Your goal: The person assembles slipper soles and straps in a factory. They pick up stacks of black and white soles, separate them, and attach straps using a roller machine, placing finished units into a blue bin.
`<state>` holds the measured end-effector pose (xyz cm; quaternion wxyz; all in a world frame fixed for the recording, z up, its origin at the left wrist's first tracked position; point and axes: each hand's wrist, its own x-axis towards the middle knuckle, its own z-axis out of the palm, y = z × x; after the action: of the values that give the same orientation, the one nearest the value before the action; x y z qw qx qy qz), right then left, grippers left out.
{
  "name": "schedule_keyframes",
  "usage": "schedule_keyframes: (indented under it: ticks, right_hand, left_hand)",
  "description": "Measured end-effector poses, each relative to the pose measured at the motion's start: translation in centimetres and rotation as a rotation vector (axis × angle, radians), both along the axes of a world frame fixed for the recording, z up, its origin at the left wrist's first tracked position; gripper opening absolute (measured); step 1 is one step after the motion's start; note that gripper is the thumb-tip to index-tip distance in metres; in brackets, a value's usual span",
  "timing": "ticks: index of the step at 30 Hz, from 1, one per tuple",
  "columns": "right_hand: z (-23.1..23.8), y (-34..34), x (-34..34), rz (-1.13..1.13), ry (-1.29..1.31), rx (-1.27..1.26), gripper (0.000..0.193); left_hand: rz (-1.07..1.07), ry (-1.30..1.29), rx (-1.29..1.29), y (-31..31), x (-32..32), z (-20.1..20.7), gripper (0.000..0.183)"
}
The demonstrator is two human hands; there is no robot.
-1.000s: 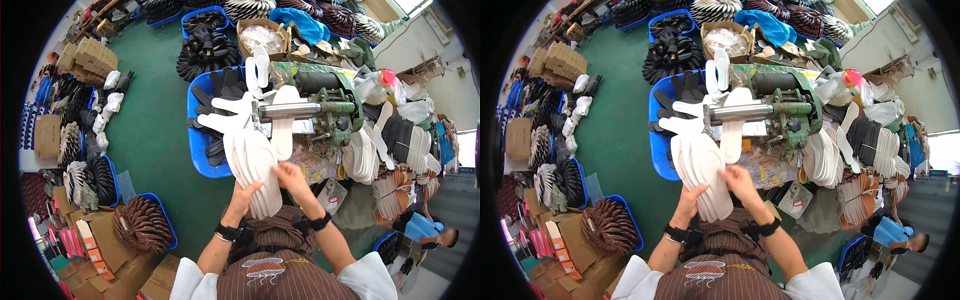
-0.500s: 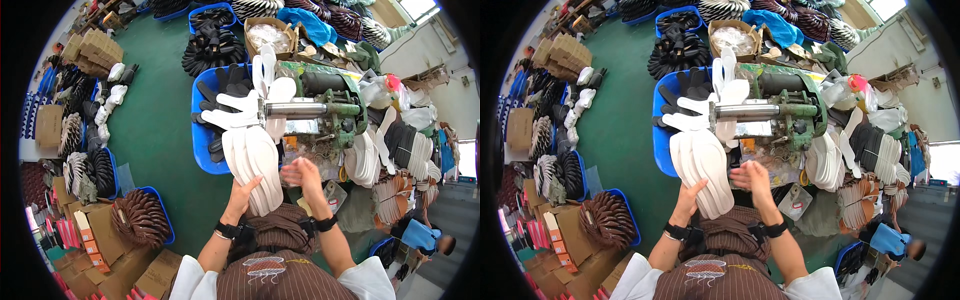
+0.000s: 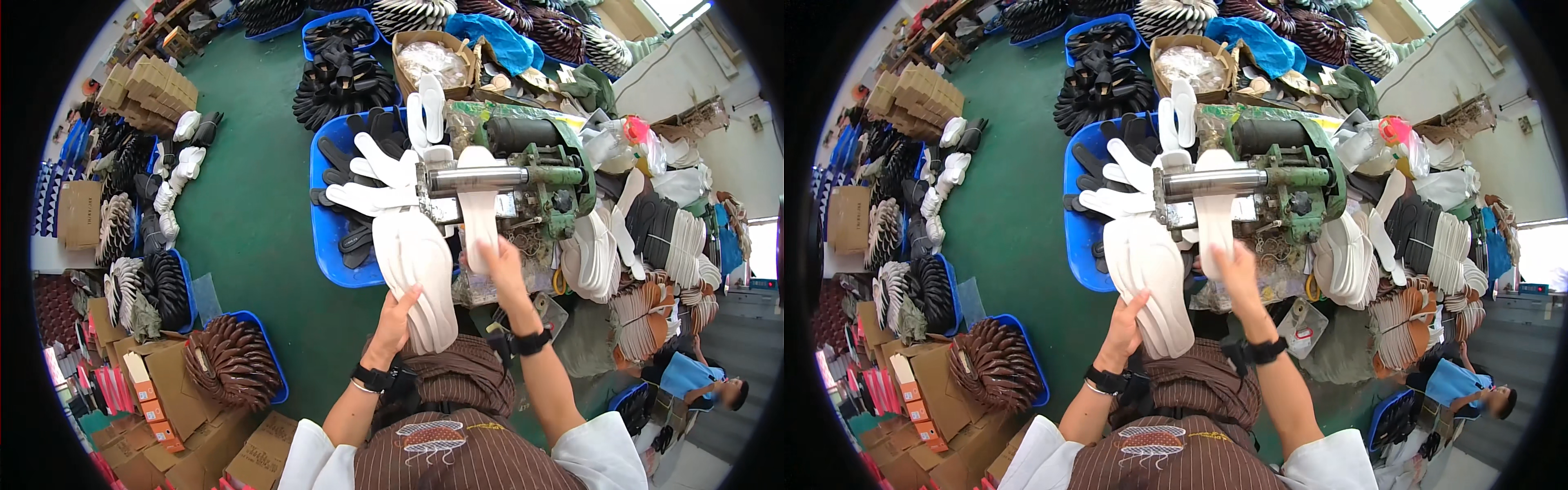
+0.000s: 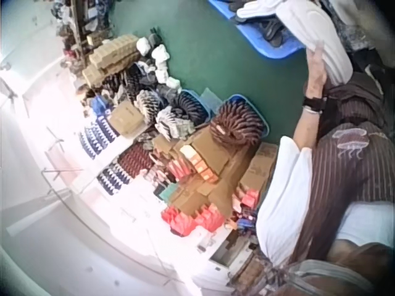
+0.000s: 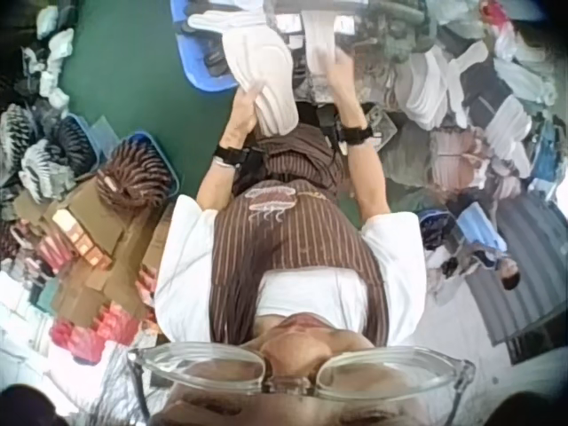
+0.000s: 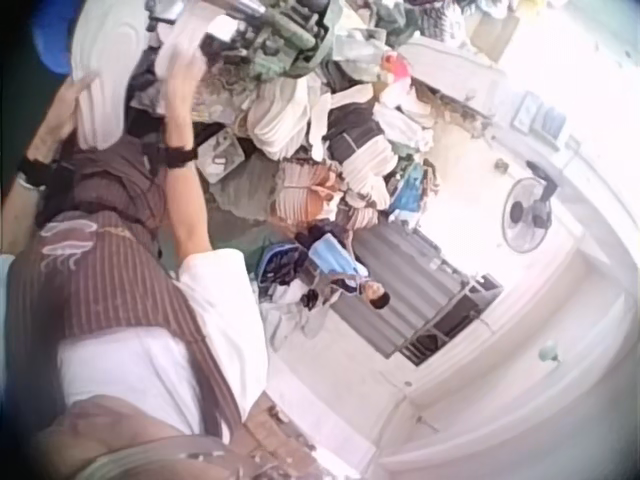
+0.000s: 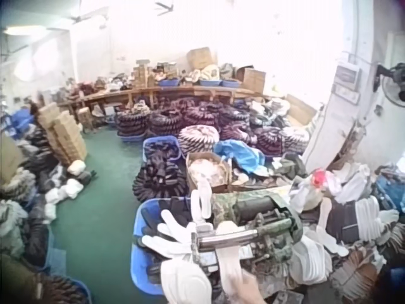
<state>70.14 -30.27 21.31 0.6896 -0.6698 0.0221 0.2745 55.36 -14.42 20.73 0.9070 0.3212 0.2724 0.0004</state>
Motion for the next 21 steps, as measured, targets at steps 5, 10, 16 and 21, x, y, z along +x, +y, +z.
schedule_keyframes:
  ticks: [5,10,16,21]
  right_hand:
    - [0.3,-0.5,-4.4,0.035,0.202,-0.089,0.015]
    - [-1.0,-0.6,-0.2,-0.150,0.074,-0.027,0.011]
    - [-1.2,1.0,-6.2,0.110,0.064,-0.062,0.010]
    - [-2.0,-2.2,-2.3,-0.218,0.010,-0.156,0.014]
  left_hand:
    - [-0.055,-0.064,0.207,-0.8,0.6,0.7,0.050]
    - [-0.054,-0.178,-0.159,-0.6,0.5,-0.6,0.060]
    - [0.012,-0.036,0.102,-0.7,0.8,-0.7,0.047]
    - [-0.006,0.024,0.207,-1.4,1.5,2.0,0.035]
